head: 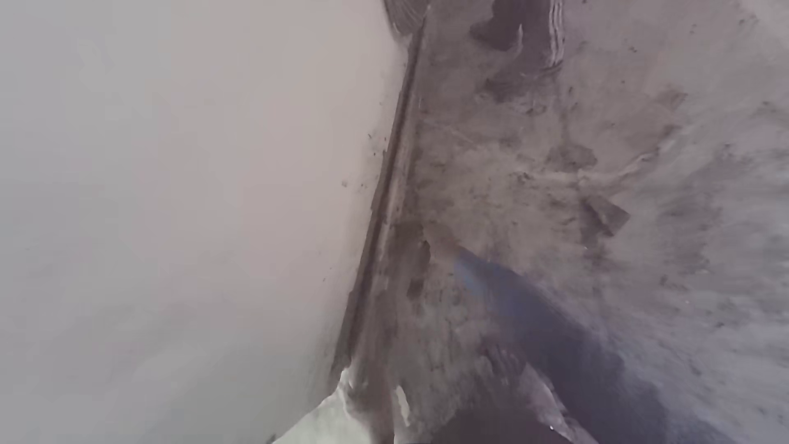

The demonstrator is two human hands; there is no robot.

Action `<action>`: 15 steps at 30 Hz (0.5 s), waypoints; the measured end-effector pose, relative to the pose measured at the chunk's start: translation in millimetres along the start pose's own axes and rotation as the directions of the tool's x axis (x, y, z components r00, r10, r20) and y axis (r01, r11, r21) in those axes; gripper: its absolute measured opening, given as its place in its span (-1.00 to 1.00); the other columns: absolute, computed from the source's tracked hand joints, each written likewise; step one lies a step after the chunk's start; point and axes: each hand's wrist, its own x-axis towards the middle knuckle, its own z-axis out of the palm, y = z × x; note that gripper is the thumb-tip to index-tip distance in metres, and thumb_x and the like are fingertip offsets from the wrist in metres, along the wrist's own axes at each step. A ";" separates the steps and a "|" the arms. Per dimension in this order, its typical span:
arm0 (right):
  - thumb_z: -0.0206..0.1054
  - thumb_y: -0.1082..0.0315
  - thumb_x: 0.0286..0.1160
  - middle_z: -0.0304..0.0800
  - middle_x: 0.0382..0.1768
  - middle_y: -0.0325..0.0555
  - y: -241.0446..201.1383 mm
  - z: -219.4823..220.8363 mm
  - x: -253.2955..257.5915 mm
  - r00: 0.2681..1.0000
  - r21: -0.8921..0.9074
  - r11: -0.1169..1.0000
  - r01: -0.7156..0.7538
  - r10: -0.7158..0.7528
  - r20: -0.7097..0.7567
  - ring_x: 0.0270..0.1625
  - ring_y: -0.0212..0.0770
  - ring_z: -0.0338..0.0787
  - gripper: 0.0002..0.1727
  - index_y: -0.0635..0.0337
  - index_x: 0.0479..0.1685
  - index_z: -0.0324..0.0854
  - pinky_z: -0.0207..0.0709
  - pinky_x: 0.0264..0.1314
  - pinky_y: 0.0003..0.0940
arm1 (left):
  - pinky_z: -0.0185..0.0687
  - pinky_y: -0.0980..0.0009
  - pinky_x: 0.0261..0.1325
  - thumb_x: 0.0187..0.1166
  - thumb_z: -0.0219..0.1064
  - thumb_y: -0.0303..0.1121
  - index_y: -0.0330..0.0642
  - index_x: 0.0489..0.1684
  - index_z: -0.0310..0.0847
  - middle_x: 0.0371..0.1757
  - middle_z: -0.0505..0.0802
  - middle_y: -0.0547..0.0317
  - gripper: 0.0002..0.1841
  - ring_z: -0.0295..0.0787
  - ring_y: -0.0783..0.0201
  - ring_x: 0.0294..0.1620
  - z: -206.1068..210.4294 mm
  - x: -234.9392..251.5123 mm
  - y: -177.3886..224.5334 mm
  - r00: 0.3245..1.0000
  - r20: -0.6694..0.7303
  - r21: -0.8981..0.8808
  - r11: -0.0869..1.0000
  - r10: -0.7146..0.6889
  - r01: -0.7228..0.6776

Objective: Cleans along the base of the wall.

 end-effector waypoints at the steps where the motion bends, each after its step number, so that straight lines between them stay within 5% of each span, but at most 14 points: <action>1: 0.03 0.17 0.88 0.73 -0.05 0.05 2.6 3.1 12.9 0.997 0.139 0.989 -0.050 0.057 -0.051 -0.09 -0.19 0.72 -0.59 0.31 0.24 0.63 0.63 0.05 -0.22 | 0.63 0.41 0.33 0.61 0.31 -0.57 -0.75 0.12 0.65 0.01 0.86 -0.42 -0.70 0.83 0.13 0.03 1.4 0.6 1.1 0.999 -0.015 -0.002 0.999 0.041 -0.041; 2: 0.04 0.19 0.88 0.68 -0.13 0.06 4.1 2.7 23.0 0.995 0.214 0.975 -0.064 0.080 -0.064 -0.19 -0.17 0.69 -0.61 0.35 0.17 0.63 0.63 -0.04 -0.22 | 0.66 0.41 0.28 0.61 0.31 -0.59 -0.77 0.07 0.67 -0.04 0.86 -0.44 -0.72 0.85 0.13 -0.04 4.3 2.5 2.8 0.996 -0.033 -0.001 0.997 0.080 -0.080; 6: 0.10 0.26 0.82 0.72 0.28 0.23 8.1 -6.3 31.3 1.000 0.110 0.994 0.012 -0.013 0.006 0.30 0.00 0.73 -0.60 0.37 0.38 0.59 0.59 0.41 -0.06 | 0.64 0.35 0.35 0.64 0.26 -0.59 -0.70 0.09 0.71 0.02 0.88 -0.39 -0.73 0.86 0.10 0.04 13.5 5.9 7.0 0.998 -0.021 0.053 0.996 0.067 -0.066; 8: 0.10 0.27 0.82 0.74 0.16 0.17 5.9 -7.4 30.8 1.000 0.130 0.991 0.001 0.000 -0.004 0.13 -0.08 0.74 -0.62 0.35 0.34 0.60 0.62 0.26 -0.15 | 0.69 0.45 0.20 0.66 0.30 -0.50 -0.62 0.00 0.76 -0.09 0.91 -0.25 -0.74 0.87 0.19 -0.07 20.7 10.7 -29.3 0.942 -0.074 0.137 0.939 0.327 -0.316; 9: 0.09 0.28 0.83 0.71 0.14 0.16 7.6 -8.3 34.0 1.000 0.167 0.986 0.014 -0.013 -0.009 0.09 -0.10 0.72 -0.63 0.36 0.34 0.58 0.61 0.21 -0.18 | 0.74 0.51 -0.03 0.61 0.33 -0.48 -0.66 -0.17 0.76 -0.29 0.89 -0.25 -0.74 0.87 0.20 -0.28 29.9 23.0 -62.5 0.787 -0.182 0.190 0.806 0.589 -0.560; 10: 0.07 0.31 0.84 0.69 0.21 0.21 8.9 -11.3 32.5 0.999 0.174 0.984 0.039 -0.041 0.006 0.18 -0.07 0.70 -0.62 0.39 0.39 0.54 0.57 0.30 -0.16 | 0.67 0.39 0.19 0.66 0.29 -0.52 -0.69 0.02 0.72 -0.11 0.88 -0.36 -0.72 0.83 0.09 -0.09 18.7 10.9 -31.1 0.952 -0.058 0.180 0.941 0.300 -0.286; 11: 0.06 0.34 0.84 0.64 0.34 0.26 6.4 -16.9 27.4 0.998 0.165 0.985 0.057 -0.063 0.032 0.33 -0.02 0.67 -0.59 0.40 0.48 0.48 0.52 0.44 -0.14 | 0.61 0.30 0.33 0.67 0.25 -0.56 -0.72 0.14 0.66 0.03 0.84 -0.44 -0.71 0.79 -0.01 0.05 15.3 7.1 -5.4 0.997 -0.007 0.174 0.982 0.074 -0.071; 12: 0.06 0.34 0.85 0.62 0.40 0.28 2.8 -20.5 22.7 0.997 0.160 0.985 0.060 -0.066 0.037 0.39 0.00 0.65 -0.57 0.40 0.52 0.46 0.50 0.48 -0.13 | 0.57 0.26 0.39 0.67 0.22 -0.59 -0.73 0.18 0.63 0.09 0.82 -0.47 -0.70 0.77 -0.05 0.12 15.9 5.2 7.4 1.000 0.007 0.170 0.985 -0.011 0.010; 15: 0.14 0.30 0.81 0.71 0.14 0.16 -11.4 -22.5 20.2 1.000 0.138 0.990 0.019 -0.021 0.013 0.06 -0.17 0.71 -0.63 0.37 0.39 0.55 0.60 0.20 -0.27 | 0.65 0.25 0.37 0.68 0.18 -0.58 -0.74 0.14 0.67 0.05 0.85 -0.47 -0.70 0.85 -0.06 0.07 21.7 5.7 10.5 0.983 0.023 0.175 0.968 0.180 -0.181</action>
